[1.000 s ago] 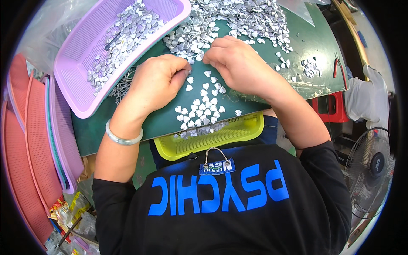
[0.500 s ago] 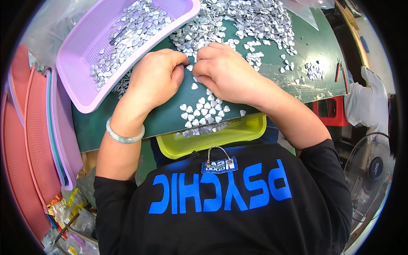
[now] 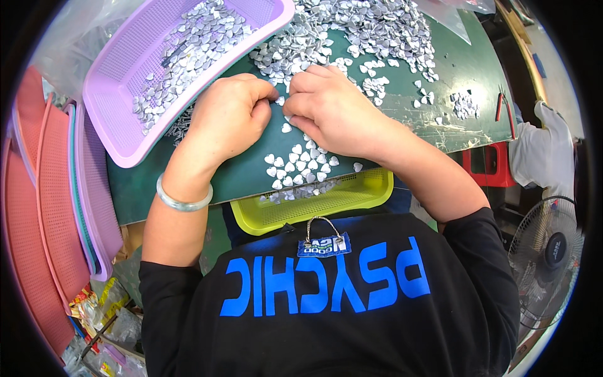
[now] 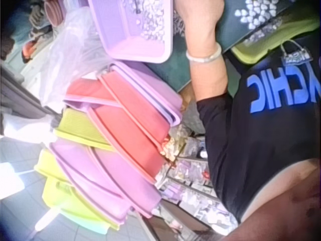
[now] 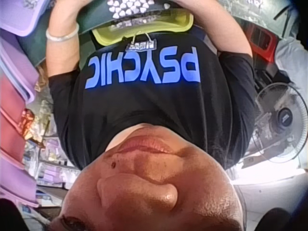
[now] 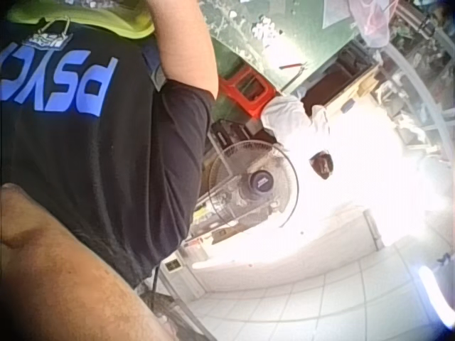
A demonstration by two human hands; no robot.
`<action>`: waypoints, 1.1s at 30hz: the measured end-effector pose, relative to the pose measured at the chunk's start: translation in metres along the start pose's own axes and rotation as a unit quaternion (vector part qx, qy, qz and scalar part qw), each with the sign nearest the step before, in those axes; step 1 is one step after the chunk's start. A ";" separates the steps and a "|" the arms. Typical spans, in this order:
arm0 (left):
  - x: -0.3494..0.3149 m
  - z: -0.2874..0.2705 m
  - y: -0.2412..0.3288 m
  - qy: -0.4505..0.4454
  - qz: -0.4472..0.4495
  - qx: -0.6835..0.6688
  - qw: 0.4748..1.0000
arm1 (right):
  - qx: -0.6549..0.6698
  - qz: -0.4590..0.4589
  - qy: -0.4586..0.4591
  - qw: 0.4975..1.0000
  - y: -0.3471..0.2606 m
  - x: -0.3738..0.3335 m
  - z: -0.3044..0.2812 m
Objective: The person sorts small, silver, heart-shaped metal pieces by hand on a green table. They pick up pieces from a pile and place them into a yellow basket, occasionally moving a purple basket to the side.
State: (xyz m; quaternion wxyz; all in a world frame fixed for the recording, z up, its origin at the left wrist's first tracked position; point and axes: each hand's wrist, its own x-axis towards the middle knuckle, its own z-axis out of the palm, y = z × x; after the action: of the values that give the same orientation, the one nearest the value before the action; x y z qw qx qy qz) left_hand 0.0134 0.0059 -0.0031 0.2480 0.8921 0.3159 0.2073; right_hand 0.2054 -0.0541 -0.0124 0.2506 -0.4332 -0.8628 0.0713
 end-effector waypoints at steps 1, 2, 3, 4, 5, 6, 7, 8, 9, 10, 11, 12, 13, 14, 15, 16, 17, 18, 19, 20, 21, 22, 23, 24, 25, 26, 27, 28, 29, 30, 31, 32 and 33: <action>0.000 0.000 0.000 -0.001 -0.001 -0.003 1.000 | 0.004 0.007 0.007 1.000 0.000 0.000 -0.001; 0.000 0.000 0.000 0.000 0.002 -0.004 1.000 | 0.008 0.014 0.014 1.000 0.001 0.001 -0.002; 0.000 0.000 -0.001 0.001 0.005 -0.005 1.000 | 0.012 0.021 0.020 1.000 0.001 0.001 -0.004; 0.000 0.000 -0.001 0.002 0.008 -0.007 1.000 | 0.020 0.016 0.004 1.000 0.002 0.000 -0.006; 0.000 0.000 -0.001 0.001 0.008 -0.009 1.000 | 0.028 0.011 -0.011 0.999 0.003 -0.003 -0.009; -0.001 -0.001 0.000 -0.001 0.008 -0.011 1.000 | 0.037 0.007 -0.028 0.999 0.005 -0.006 -0.013; -0.001 -0.001 0.001 -0.002 0.008 -0.013 1.000 | 0.052 0.015 -0.026 0.998 0.007 -0.009 -0.016; -0.002 -0.002 0.001 -0.009 0.010 -0.013 1.000 | 0.066 0.024 -0.024 0.997 0.009 -0.010 -0.020; -0.001 -0.002 0.002 -0.016 0.012 -0.013 1.000 | 0.080 0.032 -0.021 0.996 0.011 -0.012 -0.025; -0.001 -0.003 0.002 -0.024 0.014 -0.013 1.000 | 0.052 0.040 0.001 0.998 0.012 -0.013 -0.028; -0.001 -0.003 0.002 -0.031 0.017 -0.017 0.999 | 0.031 0.038 -0.010 0.999 0.013 -0.016 -0.030; -0.001 -0.004 0.002 -0.037 0.020 -0.021 0.999 | 0.011 0.034 -0.021 0.999 0.013 -0.018 -0.031; -0.001 -0.004 0.002 -0.044 0.023 -0.024 0.998 | -0.009 0.031 -0.032 0.999 0.012 -0.020 -0.032; -0.001 -0.003 0.002 -0.026 0.021 -0.034 0.999 | -0.011 0.026 -0.049 0.998 0.009 -0.022 -0.032; 0.000 -0.001 0.003 -0.008 0.020 -0.045 0.999 | 0.012 0.021 -0.055 0.998 0.010 -0.021 -0.034; 0.000 0.001 0.003 0.009 0.019 -0.055 0.998 | 0.035 0.016 -0.061 0.997 0.011 -0.020 -0.037; 0.000 0.004 0.003 0.014 0.020 -0.044 0.999 | 0.059 0.010 -0.067 0.996 0.013 -0.019 -0.039; 0.001 0.006 0.003 0.019 0.021 -0.033 0.999 | 0.039 0.024 -0.051 0.998 0.016 -0.019 -0.039; 0.002 0.007 0.003 0.023 0.021 -0.022 0.999 | 0.019 0.038 -0.035 0.998 0.019 -0.017 -0.038; 0.002 0.006 0.004 0.015 0.023 -0.013 1.000 | 0.000 0.051 -0.019 0.999 0.022 -0.016 -0.036; 0.003 0.005 0.004 0.007 0.025 -0.004 1.000 | -0.016 0.055 -0.011 0.998 0.023 -0.014 -0.034; 0.003 0.004 0.004 -0.001 0.027 0.006 1.000 | -0.032 0.059 -0.002 0.998 0.023 -0.012 -0.032; 0.003 0.004 0.003 -0.005 0.027 0.007 1.000 | -0.047 0.063 0.006 0.997 0.024 -0.009 -0.030; 0.003 0.004 0.003 -0.008 0.030 0.007 0.999 | -0.055 0.064 0.007 0.996 0.024 -0.008 -0.028; 0.003 0.004 0.004 -0.011 0.032 0.008 0.999 | -0.058 0.065 0.008 0.996 0.024 -0.007 -0.026; 0.003 0.004 0.005 -0.009 0.032 0.007 0.999 | -0.061 0.067 0.010 0.996 0.025 -0.008 -0.024; 0.002 0.005 0.007 -0.007 0.030 0.006 1.000 | -0.062 0.066 0.011 0.996 0.026 -0.008 -0.022; 0.002 0.005 0.008 -0.004 0.027 0.006 1.000 | -0.057 0.068 0.010 0.996 0.026 -0.008 -0.022; 0.001 0.005 0.008 -0.004 0.031 0.002 1.000 | -0.051 0.070 0.009 0.996 0.025 -0.008 -0.022; 0.001 0.006 0.008 -0.004 0.035 -0.003 0.999 | -0.046 0.072 0.008 0.996 0.025 -0.008 -0.022; 0.002 0.006 0.007 -0.005 0.039 -0.008 0.999 | -0.045 0.072 0.004 0.996 0.025 -0.008 -0.023; 0.002 0.006 0.007 -0.006 0.042 -0.009 0.999 | -0.043 0.073 0.000 0.996 0.025 -0.009 -0.024; 0.001 0.005 0.007 -0.008 0.044 -0.010 0.999 | -0.041 0.072 -0.003 0.997 0.025 -0.009 -0.025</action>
State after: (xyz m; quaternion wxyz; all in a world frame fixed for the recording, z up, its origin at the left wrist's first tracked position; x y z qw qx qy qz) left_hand 0.0201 0.0001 -0.0030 0.2504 0.9042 0.2718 0.2141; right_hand 0.2396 -0.0483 -0.0027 0.2239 -0.5041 -0.8323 0.0553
